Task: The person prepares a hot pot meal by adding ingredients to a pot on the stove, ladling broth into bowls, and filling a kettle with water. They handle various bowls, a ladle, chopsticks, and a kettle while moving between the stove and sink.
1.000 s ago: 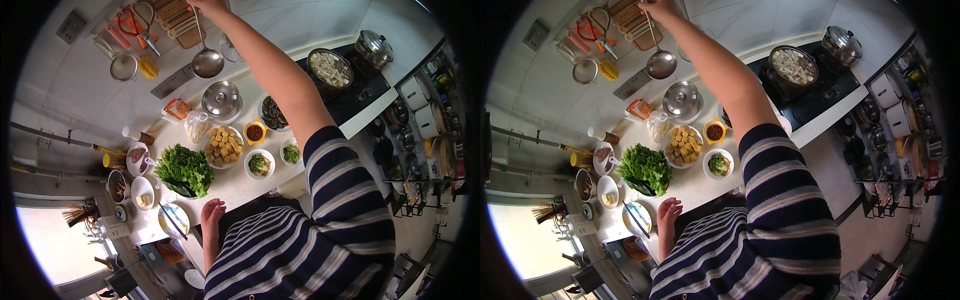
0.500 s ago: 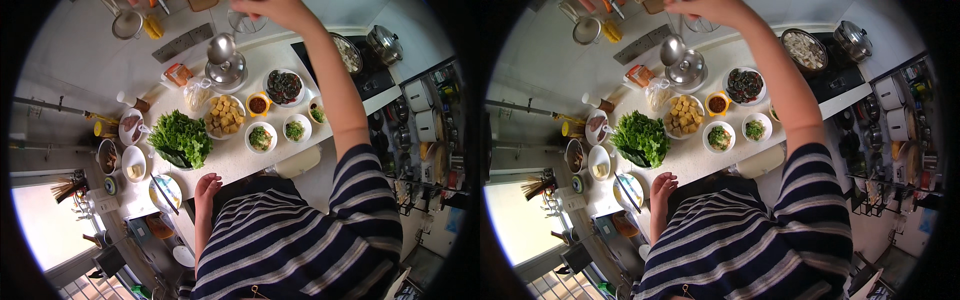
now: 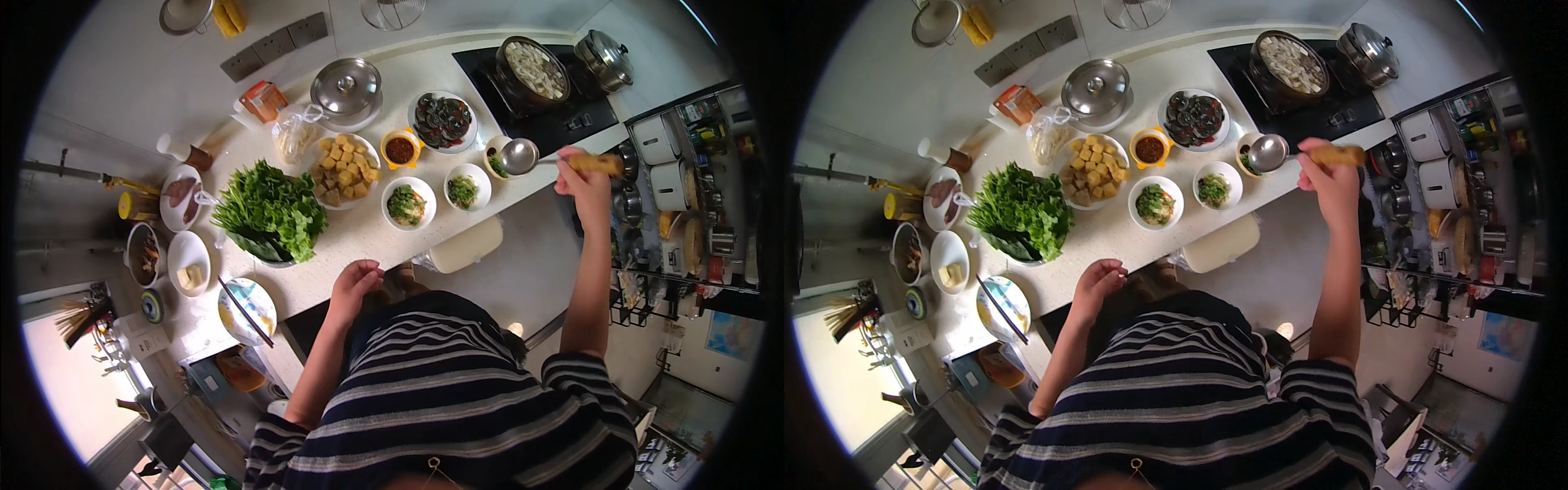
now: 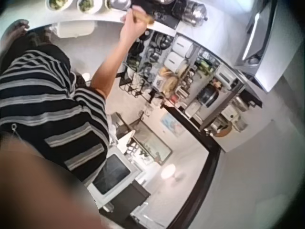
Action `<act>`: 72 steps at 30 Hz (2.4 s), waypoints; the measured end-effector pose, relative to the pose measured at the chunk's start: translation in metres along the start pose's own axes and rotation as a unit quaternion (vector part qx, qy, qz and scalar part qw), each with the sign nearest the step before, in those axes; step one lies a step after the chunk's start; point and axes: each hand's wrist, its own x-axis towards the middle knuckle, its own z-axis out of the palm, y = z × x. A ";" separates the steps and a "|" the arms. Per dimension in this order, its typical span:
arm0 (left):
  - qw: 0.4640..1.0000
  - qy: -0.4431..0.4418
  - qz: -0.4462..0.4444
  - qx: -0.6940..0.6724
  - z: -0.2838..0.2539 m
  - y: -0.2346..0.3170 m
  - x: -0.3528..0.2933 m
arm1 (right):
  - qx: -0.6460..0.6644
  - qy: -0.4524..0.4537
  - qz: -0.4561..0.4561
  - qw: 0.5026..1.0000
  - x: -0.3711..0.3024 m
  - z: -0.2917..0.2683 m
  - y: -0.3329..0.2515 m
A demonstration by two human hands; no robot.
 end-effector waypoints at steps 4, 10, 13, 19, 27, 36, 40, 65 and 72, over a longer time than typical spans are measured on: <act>1.000 -0.008 -0.001 0.000 0.025 -0.011 0.016 | 0.047 0.046 0.066 0.996 -0.027 -0.038 0.022; 0.999 0.003 0.014 0.029 0.083 -0.023 0.018 | 0.060 -0.022 0.014 0.998 -0.029 -0.040 0.061; 0.999 0.041 0.022 0.015 0.112 -0.039 0.022 | 0.058 -0.081 -0.080 0.992 -0.006 -0.030 0.081; 0.990 0.112 0.068 -0.058 0.176 -0.083 0.023 | -0.144 -0.143 -0.384 0.901 0.102 -0.013 0.139; 0.978 0.198 0.048 -0.041 0.208 -0.103 0.000 | -0.157 -0.242 -0.446 0.847 0.185 -0.033 0.210; 0.972 0.220 0.059 0.063 0.233 -0.086 0.006 | -0.228 -0.243 -0.473 0.816 0.220 -0.040 0.261; 0.969 0.225 0.018 0.100 0.239 -0.082 0.007 | -0.341 -0.257 -0.491 0.759 0.223 -0.052 0.272; 0.977 0.191 0.021 0.089 0.241 -0.085 0.021 | 0.018 0.136 0.091 0.986 0.102 -0.042 0.402; 0.978 0.178 0.045 0.102 0.244 -0.097 0.024 | 0.415 0.059 0.368 0.830 0.125 -0.041 0.418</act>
